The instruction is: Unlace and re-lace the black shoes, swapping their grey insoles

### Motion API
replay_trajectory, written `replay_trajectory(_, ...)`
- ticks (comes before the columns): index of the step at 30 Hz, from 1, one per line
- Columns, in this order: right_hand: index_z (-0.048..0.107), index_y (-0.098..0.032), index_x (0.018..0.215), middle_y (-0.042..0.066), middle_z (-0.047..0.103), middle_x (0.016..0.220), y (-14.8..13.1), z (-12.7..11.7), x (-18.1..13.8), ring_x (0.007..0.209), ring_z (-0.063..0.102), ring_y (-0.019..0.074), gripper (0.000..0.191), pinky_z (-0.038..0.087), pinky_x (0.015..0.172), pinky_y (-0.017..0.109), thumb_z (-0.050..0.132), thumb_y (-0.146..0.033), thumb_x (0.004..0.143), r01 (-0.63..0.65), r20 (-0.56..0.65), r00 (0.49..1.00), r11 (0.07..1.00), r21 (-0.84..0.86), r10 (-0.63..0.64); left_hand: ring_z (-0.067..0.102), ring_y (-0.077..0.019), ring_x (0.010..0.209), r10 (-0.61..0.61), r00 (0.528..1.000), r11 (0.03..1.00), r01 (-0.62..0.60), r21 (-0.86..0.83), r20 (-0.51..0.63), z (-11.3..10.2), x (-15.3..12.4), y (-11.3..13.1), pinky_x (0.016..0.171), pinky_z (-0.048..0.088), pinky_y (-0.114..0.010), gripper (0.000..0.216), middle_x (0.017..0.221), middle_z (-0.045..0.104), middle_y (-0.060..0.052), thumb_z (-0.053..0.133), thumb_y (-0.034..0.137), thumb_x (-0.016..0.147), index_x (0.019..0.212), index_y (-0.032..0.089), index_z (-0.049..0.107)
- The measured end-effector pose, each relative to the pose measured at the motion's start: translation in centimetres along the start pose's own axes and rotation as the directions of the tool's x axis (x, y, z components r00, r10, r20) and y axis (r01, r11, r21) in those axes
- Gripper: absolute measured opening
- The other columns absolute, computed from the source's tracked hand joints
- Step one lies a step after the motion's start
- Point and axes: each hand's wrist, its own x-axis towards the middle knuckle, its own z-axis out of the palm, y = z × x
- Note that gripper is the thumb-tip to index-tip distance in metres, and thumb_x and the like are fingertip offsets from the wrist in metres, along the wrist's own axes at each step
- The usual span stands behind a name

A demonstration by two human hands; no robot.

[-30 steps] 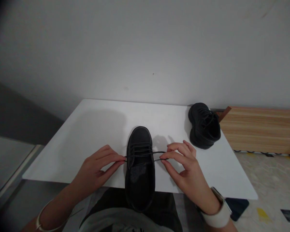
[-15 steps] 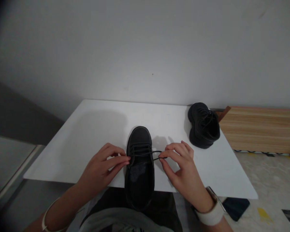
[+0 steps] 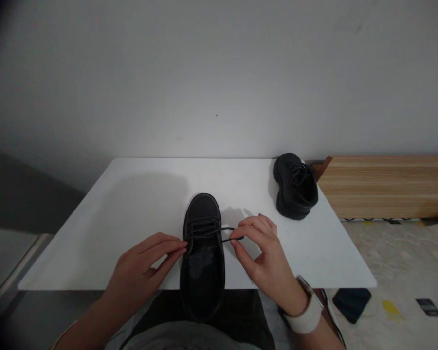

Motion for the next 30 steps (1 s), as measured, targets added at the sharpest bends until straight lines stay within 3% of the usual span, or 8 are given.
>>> replay_trajectory(7, 0.065, -0.024, 0.091, 0.003, 0.064, 0.094, -0.9, 1.0, 0.2, 0.094, 0.061, 0.0231, 0.012, 0.038, 0.097, 0.05, 0.059, -0.015, 0.092, 0.019, 0.009, 1.0, 0.999, -0.047, -0.019, 0.072, -0.0186, 0.079, -0.007, 0.996, 0.997, -0.001, 0.082, 0.089, -0.3, 0.3, 1.0, 0.07, 0.061, -0.029, 0.023, 0.091, 0.073, -0.007, 0.049, 0.019, 0.101, 0.116, 0.017, 0.066)
replay_trajectory(10, 0.069, -0.024, 0.095, 0.005, 0.062, 0.098, -1.2, 1.2, 0.2, 0.096, 0.058, 0.0247, 0.014, 0.042, 0.089, 0.047, 0.061, -0.014, 0.092, 0.046, -0.037, 0.998, 0.99, -0.135, -0.051, 0.071, -0.0195, 0.081, -0.026, 0.989, 0.996, 0.013, 0.088, 0.146, -0.2, 0.5, 1.8, 0.07, 0.062, -0.031, 0.026, 0.1, 0.069, -0.009, 0.048, 0.023, 0.101, 0.123, 0.018, 0.063)
replay_trajectory(13, 0.072, -0.023, 0.101, 0.007, 0.059, 0.096, -1.6, 1.4, -0.2, 0.086, 0.056, 0.0222, 0.017, 0.047, 0.073, 0.039, 0.059, -0.014, 0.094, 0.057, -0.069, 0.995, 0.983, -0.177, -0.07, 0.07, -0.0203, 0.08, -0.037, 0.982, 0.994, 0.017, 0.111, 0.184, -0.1, 0.7, 2.3, 0.069, 0.063, -0.035, 0.025, 0.11, 0.063, -0.012, 0.048, 0.02, 0.1, 0.119, 0.018, 0.064)
replay_trajectory(17, 0.066, -0.024, 0.119, 0.007, 0.059, 0.098, -2.3, 1.5, -1.0, 0.086, 0.06, 0.0192, 0.029, 0.053, 0.072, 0.033, 0.049, -0.012, 0.099, 0.053, 0.014, 0.999, 0.996, -0.073, -0.052, 0.069, -0.0204, 0.077, -0.03, 0.978, 0.99, -0.001, 0.144, 0.208, 0.1, 0.9, 2.6, 0.067, 0.064, -0.038, 0.025, 0.111, 0.06, -0.012, 0.046, 0.011, 0.097, 0.115, 0.017, 0.062)
replay_trajectory(22, 0.05, -0.023, 0.139, 0.01, 0.063, 0.108, -3.4, 1.1, -1.1, 0.094, 0.063, 0.0222, 0.039, 0.057, 0.081, 0.039, 0.045, -0.017, 0.101, 0.037, 0.13, 0.991, 0.997, -0.069, -0.027, 0.069, -0.0222, 0.078, -0.073, 0.964, 0.977, 0.018, 0.212, 0.255, 0.2, 1.5, 3.0, 0.066, 0.063, -0.039, 0.021, 0.109, 0.059, -0.012, 0.047, 0.007, 0.092, 0.105, 0.017, 0.061)
replay_trajectory(27, 0.065, -0.019, 0.117, 0.011, 0.061, 0.102, -3.9, 1.5, -0.6, 0.084, 0.06, 0.0249, 0.026, 0.055, 0.069, 0.041, 0.05, -0.013, 0.097, 0.138, 0.173, 0.981, 0.939, -0.314, -0.086, 0.066, -0.021, 0.074, -0.101, 0.949, 0.971, 0.028, 0.239, 0.298, 0.4, 1.9, 3.3, 0.064, 0.06, -0.038, 0.019, 0.106, 0.058, -0.011, 0.045, 0.005, 0.091, 0.094, 0.017, 0.059)
replay_trajectory(30, 0.068, -0.02, 0.102, 0.01, 0.061, 0.1, -4.6, 1.6, 0.0, 0.085, 0.059, 0.0238, 0.021, 0.053, 0.068, 0.038, 0.05, -0.01, 0.095, 0.125, 0.115, 0.989, 0.95, -0.285, -0.095, 0.064, -0.0213, 0.076, -0.067, 0.971, 0.968, 0.008, 0.249, 0.229, 0.3, 2.1, 3.6, 0.065, 0.057, -0.037, 0.02, 0.103, 0.058, -0.01, 0.041, 0.008, 0.095, 0.092, 0.018, 0.058)
